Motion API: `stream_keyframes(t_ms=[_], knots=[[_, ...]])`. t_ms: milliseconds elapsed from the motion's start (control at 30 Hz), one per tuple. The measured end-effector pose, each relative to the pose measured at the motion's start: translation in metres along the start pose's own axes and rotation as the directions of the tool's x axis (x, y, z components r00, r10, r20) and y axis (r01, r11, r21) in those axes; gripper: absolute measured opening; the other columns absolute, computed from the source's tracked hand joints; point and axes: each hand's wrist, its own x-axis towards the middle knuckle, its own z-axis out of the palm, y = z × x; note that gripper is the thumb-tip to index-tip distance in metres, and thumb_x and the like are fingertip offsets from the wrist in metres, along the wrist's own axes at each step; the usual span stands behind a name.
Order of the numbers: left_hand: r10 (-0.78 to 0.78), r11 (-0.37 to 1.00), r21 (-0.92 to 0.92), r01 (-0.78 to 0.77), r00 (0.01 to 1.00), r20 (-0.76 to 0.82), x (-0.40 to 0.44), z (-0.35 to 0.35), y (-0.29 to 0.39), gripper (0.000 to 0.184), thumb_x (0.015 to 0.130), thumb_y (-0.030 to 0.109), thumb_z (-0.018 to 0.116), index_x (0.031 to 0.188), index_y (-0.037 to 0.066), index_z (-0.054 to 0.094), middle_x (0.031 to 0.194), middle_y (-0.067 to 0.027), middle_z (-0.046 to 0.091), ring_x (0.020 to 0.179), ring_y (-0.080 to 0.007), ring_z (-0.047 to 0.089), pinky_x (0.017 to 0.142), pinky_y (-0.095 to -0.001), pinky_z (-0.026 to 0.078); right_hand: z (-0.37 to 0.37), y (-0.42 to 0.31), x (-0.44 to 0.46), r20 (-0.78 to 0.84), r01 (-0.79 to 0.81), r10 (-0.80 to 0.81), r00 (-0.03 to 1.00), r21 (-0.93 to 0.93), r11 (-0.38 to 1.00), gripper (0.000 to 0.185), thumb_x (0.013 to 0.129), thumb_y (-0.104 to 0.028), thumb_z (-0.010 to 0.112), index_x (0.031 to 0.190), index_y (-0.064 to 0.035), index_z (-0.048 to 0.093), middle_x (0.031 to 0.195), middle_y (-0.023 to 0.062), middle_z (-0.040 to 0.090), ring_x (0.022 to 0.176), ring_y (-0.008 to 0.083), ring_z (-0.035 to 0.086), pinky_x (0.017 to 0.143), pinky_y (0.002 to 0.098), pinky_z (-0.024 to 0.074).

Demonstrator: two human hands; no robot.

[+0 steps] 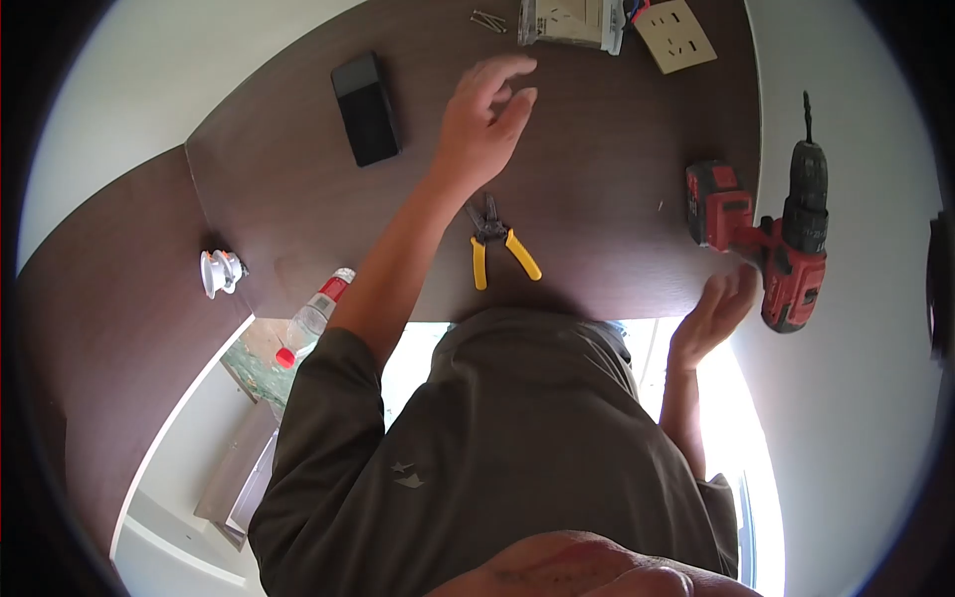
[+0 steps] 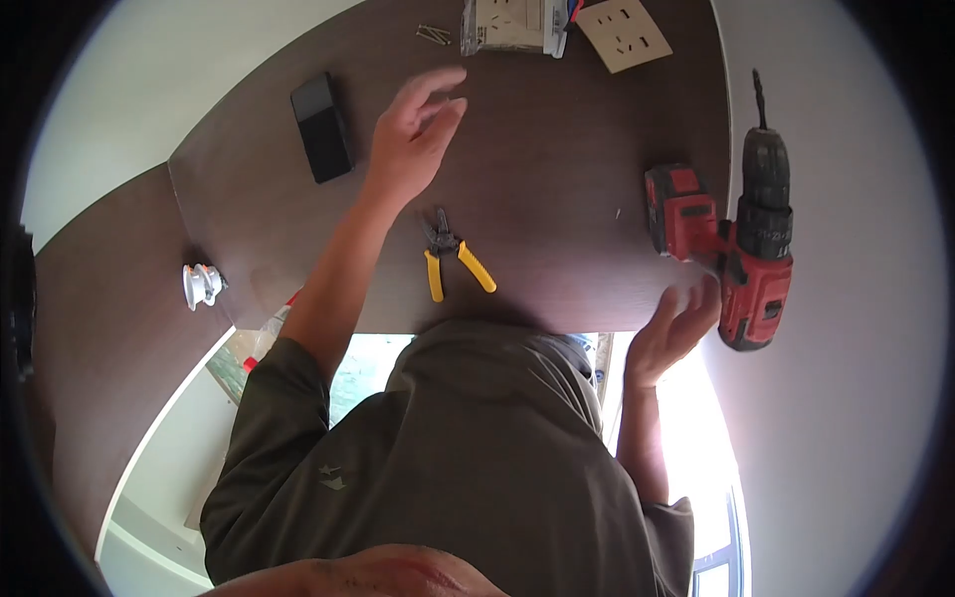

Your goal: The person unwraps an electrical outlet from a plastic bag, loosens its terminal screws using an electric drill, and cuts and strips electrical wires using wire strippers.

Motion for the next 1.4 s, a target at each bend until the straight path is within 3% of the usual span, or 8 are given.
stream_keyframes(t_ms=[100,200,333,633,967,1033,1167,1400], knots=[[0.37,0.747,0.589,-0.308,0.929,0.017,0.049,0.008,-0.003,0.072,0.08,0.018,0.082,0.143,0.006,0.048,0.14,-0.0154,0.053,0.133,-0.0344,0.048,0.109,-0.0483,0.042,-0.019,0.004,-0.032,0.411,-0.136,0.123,0.903,0.004,0.991,0.037,0.093,0.0,0.055,0.13,0.0045,0.054,0.127,0.0164,0.06,0.121,0.0255,0.056,0.104,0.038,0.0435],[0.08,0.69,0.673,-0.266,0.952,0.295,0.102,0.018,0.001,0.093,0.086,0.036,0.076,0.156,0.006,0.023,0.164,-0.0199,0.017,0.15,-0.0443,0.016,0.12,-0.0614,0.018,-0.005,-0.01,-0.037,0.676,-0.289,0.216,0.705,-0.004,0.957,0.034,0.09,0.003,0.057,0.124,0.0027,0.06,0.121,0.0165,0.063,0.112,0.0249,0.062,0.098,0.0372,0.0484],[0.057,0.708,0.651,-0.274,0.941,0.334,0.133,0.032,-0.002,0.091,0.087,0.03,0.076,0.155,0.004,0.023,0.155,-0.0276,0.033,0.148,-0.0439,0.024,0.118,-0.0627,0.02,0.05,-0.021,-0.011,0.655,-0.017,-0.054,0.754,0.101,0.995,0.033,0.093,0.003,0.059,0.126,0.0034,0.059,0.115,0.0163,0.065,0.104,0.0255,0.066,0.093,0.0346,0.0516],[0.26,0.758,0.575,-0.308,0.951,0.168,0.052,0.017,-0.005,0.109,0.063,0.015,0.09,0.154,0.009,0.03,0.144,-0.0141,0.049,0.137,-0.04,0.039,0.11,-0.0512,0.038,0.175,-0.057,0.049,0.712,-0.639,0.208,0.671,0.412,0.649,0.049,0.099,-0.014,0.061,0.142,0.002,0.045,0.129,0.0144,0.059,0.108,0.0165,0.062,0.096,0.0314,0.0484],[-0.072,0.994,0.066,0.084,0.983,-0.169,-0.061,0.005,0.006,0.097,0.08,0.028,0.084,0.156,0.01,0.027,0.156,-0.0156,0.033,0.144,-0.0342,0.032,0.113,-0.046,0.039,0.171,-0.077,0.022,0.81,-0.838,0.311,0.497,0.354,0.417,0.04,0.104,-0.022,0.054,0.139,-0.0037,0.051,0.119,0.0042,0.065,0.109,0.0159,0.061,0.097,0.0291,0.0466],[-0.178,0.98,-0.122,0.155,0.961,-0.212,-0.072,0.011,-0.002,0.091,0.086,0.035,0.079,0.156,0.01,0.026,0.158,-0.0142,0.029,0.145,-0.0322,0.031,0.112,-0.0455,0.04,0.165,-0.077,0.014,0.726,-0.562,0.151,0.671,0.365,0.742,0.039,0.102,-0.019,0.055,0.138,-0.0039,0.053,0.131,0.0096,0.061,0.117,0.0196,0.06,0.099,0.0325,0.0472],[-0.243,0.597,-0.753,0.277,0.957,0.159,-0.08,0.006,0.001,0.087,0.093,0.056,0.064,0.157,0.011,0.026,0.151,-0.0137,0.042,0.137,-0.0301,0.045,0.109,-0.0481,0.043,0.134,-0.088,-0.011,0.708,0.295,-0.509,0.49,0.415,0.861,0.049,0.093,-0.014,0.067,0.139,-0.0045,0.053,0.147,0.0215,0.045,0.128,0.0291,0.053,0.099,0.0375,0.0494],[-0.145,0.171,-0.894,0.415,0.908,0.394,-0.095,0.002,-0.002,0.095,0.088,0.065,0.064,0.157,0.013,0.024,0.144,-0.0121,0.05,0.129,-0.0302,0.055,0.108,-0.0495,0.046,0.113,-0.07,-0.028,0.728,-0.142,-0.182,0.66,0.36,0.922,0.048,0.089,-0.011,0.073,0.133,-0.0014,0.057,0.127,0.0179,0.057,0.106,0.0264,0.065,0.087,0.0367,0.0546]])
